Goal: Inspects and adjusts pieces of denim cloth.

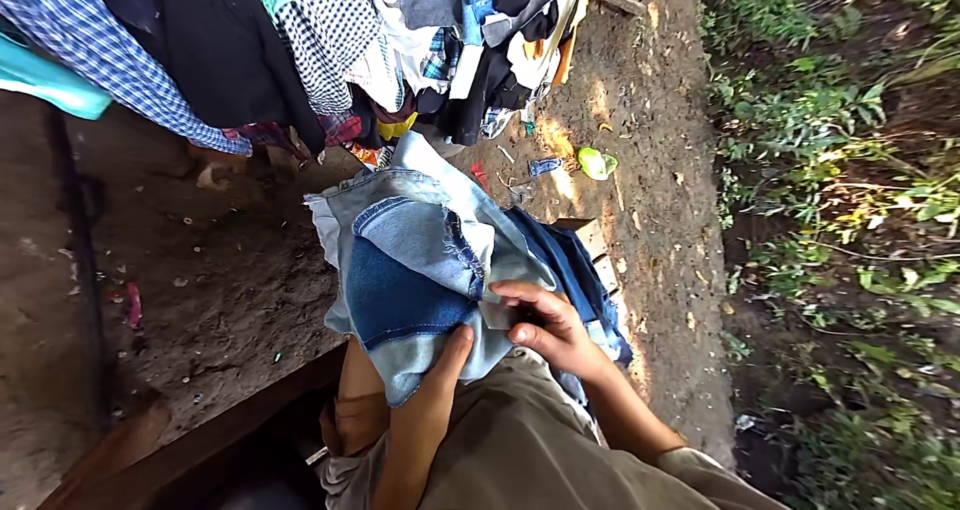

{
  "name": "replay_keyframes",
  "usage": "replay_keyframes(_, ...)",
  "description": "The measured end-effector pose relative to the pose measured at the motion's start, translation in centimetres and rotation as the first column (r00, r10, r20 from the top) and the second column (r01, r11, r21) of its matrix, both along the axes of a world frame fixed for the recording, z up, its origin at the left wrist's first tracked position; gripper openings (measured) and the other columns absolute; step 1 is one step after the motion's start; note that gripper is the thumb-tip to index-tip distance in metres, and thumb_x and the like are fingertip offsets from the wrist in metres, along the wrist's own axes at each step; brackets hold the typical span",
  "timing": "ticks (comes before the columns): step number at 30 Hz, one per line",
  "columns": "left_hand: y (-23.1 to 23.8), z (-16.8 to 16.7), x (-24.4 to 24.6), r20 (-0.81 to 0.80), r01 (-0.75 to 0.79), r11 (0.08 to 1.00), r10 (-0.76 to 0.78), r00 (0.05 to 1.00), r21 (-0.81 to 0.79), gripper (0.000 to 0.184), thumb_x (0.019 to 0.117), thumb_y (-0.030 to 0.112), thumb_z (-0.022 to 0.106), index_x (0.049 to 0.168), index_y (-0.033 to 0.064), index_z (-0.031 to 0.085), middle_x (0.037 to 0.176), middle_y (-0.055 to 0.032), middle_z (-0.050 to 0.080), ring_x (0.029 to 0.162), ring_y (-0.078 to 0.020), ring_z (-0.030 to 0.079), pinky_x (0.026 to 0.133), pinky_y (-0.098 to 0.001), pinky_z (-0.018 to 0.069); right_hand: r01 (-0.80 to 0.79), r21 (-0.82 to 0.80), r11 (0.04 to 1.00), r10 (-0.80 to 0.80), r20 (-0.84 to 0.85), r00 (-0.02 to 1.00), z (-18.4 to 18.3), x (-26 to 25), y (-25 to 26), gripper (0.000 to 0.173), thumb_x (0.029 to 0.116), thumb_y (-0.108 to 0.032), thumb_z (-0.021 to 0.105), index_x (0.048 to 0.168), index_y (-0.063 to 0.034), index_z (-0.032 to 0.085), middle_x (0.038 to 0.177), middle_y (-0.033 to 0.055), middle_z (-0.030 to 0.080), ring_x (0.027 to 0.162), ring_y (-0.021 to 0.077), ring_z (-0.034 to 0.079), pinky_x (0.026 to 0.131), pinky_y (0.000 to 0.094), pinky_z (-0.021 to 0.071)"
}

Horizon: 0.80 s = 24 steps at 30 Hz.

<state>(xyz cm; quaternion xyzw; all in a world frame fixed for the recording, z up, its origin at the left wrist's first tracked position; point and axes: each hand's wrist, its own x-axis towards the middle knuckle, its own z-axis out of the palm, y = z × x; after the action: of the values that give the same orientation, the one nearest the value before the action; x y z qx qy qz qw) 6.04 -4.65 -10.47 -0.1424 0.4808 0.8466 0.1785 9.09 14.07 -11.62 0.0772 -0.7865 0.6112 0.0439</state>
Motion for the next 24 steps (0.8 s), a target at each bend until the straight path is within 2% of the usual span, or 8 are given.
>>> replay_keyframes(4, -0.1, -0.1, 0.1, 0.005, 0.015, 1.000, -0.015, 1.000, 0.009, 0.021, 0.0822, -0.004, 0.073, 0.102, 0.0018, 0.072, 0.095, -0.0044, 0.077, 0.091, -0.0115, 0.074, 0.088, -0.0302, 0.0614, -0.007, 0.008, 1.000, 0.007, -0.002, 1.000, -0.1, 0.0, -0.2, 0.043, 0.1056, -0.032, 0.056, 0.136, -0.0023, 0.058, 0.104, 0.0008, 0.068, 0.088, -0.0064, 0.058, 0.083, 0.0134, 0.0502)
replay_keyframes(7, 0.0, -0.1, 0.1, -0.011, 0.009, 1.000, -0.008, 1.000, 0.016, 0.021, 0.0815, -0.005, 0.074, 0.102, 0.0011, 0.072, 0.095, -0.0054, 0.077, 0.091, -0.0123, 0.074, 0.088, -0.0306, 0.0615, -0.002, 0.011, 1.000, 0.002, -0.023, 1.000, -0.3, 0.0, -0.3, 0.039, 0.1063, -0.030, 0.055, 0.134, -0.0029, 0.060, 0.118, 0.0032, 0.069, 0.104, -0.0021, 0.063, 0.094, 0.0184, 0.0517)
replay_keyframes(8, 0.0, -0.2, 0.2, -0.017, 0.008, 1.000, -0.008, 1.000, 0.013, 0.021, 0.0814, -0.004, 0.074, 0.102, 0.0013, 0.072, 0.095, -0.0053, 0.077, 0.091, -0.0124, 0.074, 0.088, -0.0307, 0.0616, 0.016, 0.012, 1.000, -0.015, -0.033, 0.999, -0.4, 0.0, -0.4, 0.037, 0.1062, -0.030, 0.055, 0.132, -0.0033, 0.062, 0.118, 0.0040, 0.069, 0.105, 0.0000, 0.064, 0.095, 0.0201, 0.0523)
replay_keyframes(10, 0.0, -0.2, 0.2, -0.022, 0.007, 1.000, -0.007, 1.000, 0.013, 0.022, 0.0814, -0.003, 0.075, 0.103, 0.0017, 0.072, 0.095, -0.0052, 0.077, 0.091, -0.0127, 0.074, 0.088, -0.0312, 0.0617, 0.076, -0.004, 0.997, -0.076, -0.042, 0.996, -0.5, -0.1, -0.6, 0.035, 0.1054, -0.029, 0.057, 0.129, -0.0054, 0.065, 0.110, 0.0024, 0.069, 0.100, -0.0002, 0.063, 0.091, 0.0190, 0.0530)
replay_keyframes(13, -0.1, -0.4, 0.2, -0.022, 0.006, 1.000, -0.005, 1.000, 0.021, 0.022, 0.0820, -0.002, 0.074, 0.103, 0.0019, 0.072, 0.096, -0.0047, 0.076, 0.092, -0.0123, 0.074, 0.088, -0.0309, 0.0614, 0.175, -0.111, 0.978, -0.176, -0.005, 0.984, -0.3, -0.2, 0.0, 0.030, 0.1046, -0.030, 0.057, 0.131, -0.0194, 0.067, 0.110, -0.0099, 0.070, 0.091, -0.0061, 0.061, 0.081, 0.0149, 0.0513)
replay_keyframes(15, -0.2, -0.4, 0.2, -0.013, 0.001, 1.000, 0.000, 1.000, 0.030, 0.022, 0.0819, -0.003, 0.074, 0.103, 0.0017, 0.072, 0.096, -0.0051, 0.076, 0.092, -0.0126, 0.074, 0.088, -0.0308, 0.0613, 0.168, -0.169, 0.971, -0.170, 0.001, 0.985, -0.1, -0.1, 0.5, 0.030, 0.1048, -0.031, 0.057, 0.133, -0.0242, 0.066, 0.108, -0.0125, 0.070, 0.086, -0.0069, 0.060, 0.077, 0.0132, 0.0500)
replay_keyframes(20, -0.1, -0.1, 0.2, -0.012, 0.011, 0.999, -0.010, 1.000, 0.049, 0.021, 0.0836, -0.003, 0.074, 0.104, 0.0015, 0.071, 0.097, -0.0050, 0.076, 0.093, -0.0123, 0.074, 0.089, -0.0309, 0.0610, 0.041, -0.046, 0.998, -0.043, -0.043, 0.998, 0.1, 0.4, -0.1, 0.038, 0.1048, -0.033, 0.058, 0.139, -0.0160, 0.060, 0.114, -0.0058, 0.069, 0.097, -0.0049, 0.062, 0.089, 0.0164, 0.0521)
replay_keyframes(24, -0.1, 0.1, 0.2, -0.004, 0.015, 0.999, -0.015, 1.000, 0.045, 0.020, 0.0840, -0.004, 0.072, 0.103, 0.0021, 0.072, 0.096, -0.0042, 0.077, 0.092, -0.0112, 0.074, 0.089, -0.0295, 0.0608, 0.018, -0.033, 0.999, -0.019, -0.028, 0.999, -0.2, 0.3, -0.5, 0.038, 0.1053, -0.031, 0.057, 0.138, -0.0100, 0.059, 0.120, -0.0039, 0.068, 0.100, -0.0060, 0.061, 0.091, 0.0153, 0.0507)
